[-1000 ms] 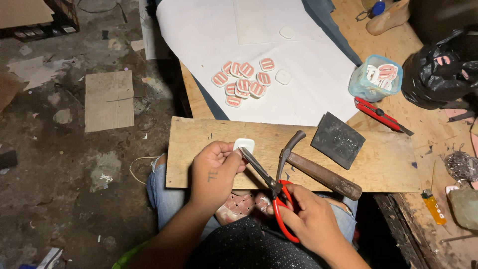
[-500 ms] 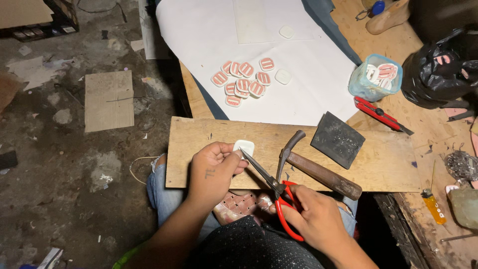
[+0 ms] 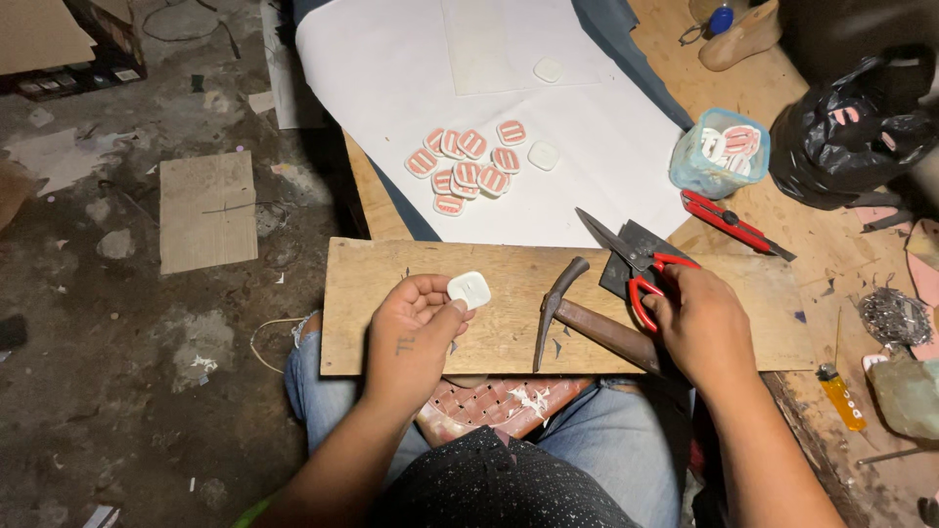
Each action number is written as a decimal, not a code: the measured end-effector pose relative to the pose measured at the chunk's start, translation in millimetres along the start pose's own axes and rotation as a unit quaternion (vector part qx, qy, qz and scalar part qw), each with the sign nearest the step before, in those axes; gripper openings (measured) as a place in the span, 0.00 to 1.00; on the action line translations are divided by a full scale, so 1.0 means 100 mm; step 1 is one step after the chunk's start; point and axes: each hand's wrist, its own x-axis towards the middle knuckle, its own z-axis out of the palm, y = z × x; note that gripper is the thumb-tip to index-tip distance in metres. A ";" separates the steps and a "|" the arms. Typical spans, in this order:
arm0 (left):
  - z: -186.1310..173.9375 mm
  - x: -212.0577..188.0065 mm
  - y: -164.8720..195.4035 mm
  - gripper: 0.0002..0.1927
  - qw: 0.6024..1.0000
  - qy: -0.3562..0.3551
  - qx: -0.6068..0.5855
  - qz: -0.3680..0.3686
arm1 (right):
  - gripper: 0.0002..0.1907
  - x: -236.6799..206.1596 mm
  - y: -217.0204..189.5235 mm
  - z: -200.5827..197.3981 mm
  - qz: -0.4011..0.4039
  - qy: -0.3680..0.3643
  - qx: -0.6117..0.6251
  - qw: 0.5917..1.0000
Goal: The person repeatedly shapes small white pieces by cutting them with scissors and pressing them with a hammer-like tool on a wooden board. Finished pieces are placed on a white sheet nearby.
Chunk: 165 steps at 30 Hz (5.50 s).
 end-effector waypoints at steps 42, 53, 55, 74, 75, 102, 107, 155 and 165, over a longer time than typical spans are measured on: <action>0.08 -0.27 0.14 0.06 0.978 -0.150 0.007 -0.142 | 0.12 -0.36 -1.05 -0.33 -0.259 -0.142 0.222 0.929; 0.10 -0.28 0.06 0.08 0.975 -0.106 0.022 -0.193 | 0.10 -0.38 -0.94 -0.30 -0.281 -0.134 0.251 0.917; 0.14 -0.26 0.09 0.11 0.976 -0.054 0.028 -0.209 | 0.10 -0.41 -0.98 -0.32 -0.265 -0.109 0.240 0.927; 0.16 -0.33 0.09 0.10 0.974 -0.178 -0.028 -0.139 | 0.09 -0.48 -1.01 -0.25 0.085 -0.199 0.413 0.885; 0.17 -0.32 0.10 0.10 0.971 -0.183 -0.032 -0.151 | 0.07 -0.45 -1.02 -0.29 0.045 -0.204 0.366 0.907; 0.01 -0.28 -0.06 0.08 0.965 -0.128 -0.063 -0.218 | 0.13 -0.42 -1.11 -0.28 -0.250 -0.015 0.274 0.929; 0.16 -0.25 -0.01 0.08 0.979 -0.097 0.033 -0.176 | 0.11 -0.40 -1.04 -0.33 -0.242 -0.064 0.281 0.926; 0.05 -0.08 0.02 0.07 0.794 -0.090 0.494 0.344 | 0.11 -0.35 -0.89 0.14 -0.100 -0.031 0.153 0.983; 0.03 -0.06 0.00 0.04 0.788 -0.086 0.492 0.359 | 0.21 -0.41 -1.16 0.12 -0.167 0.043 0.149 0.974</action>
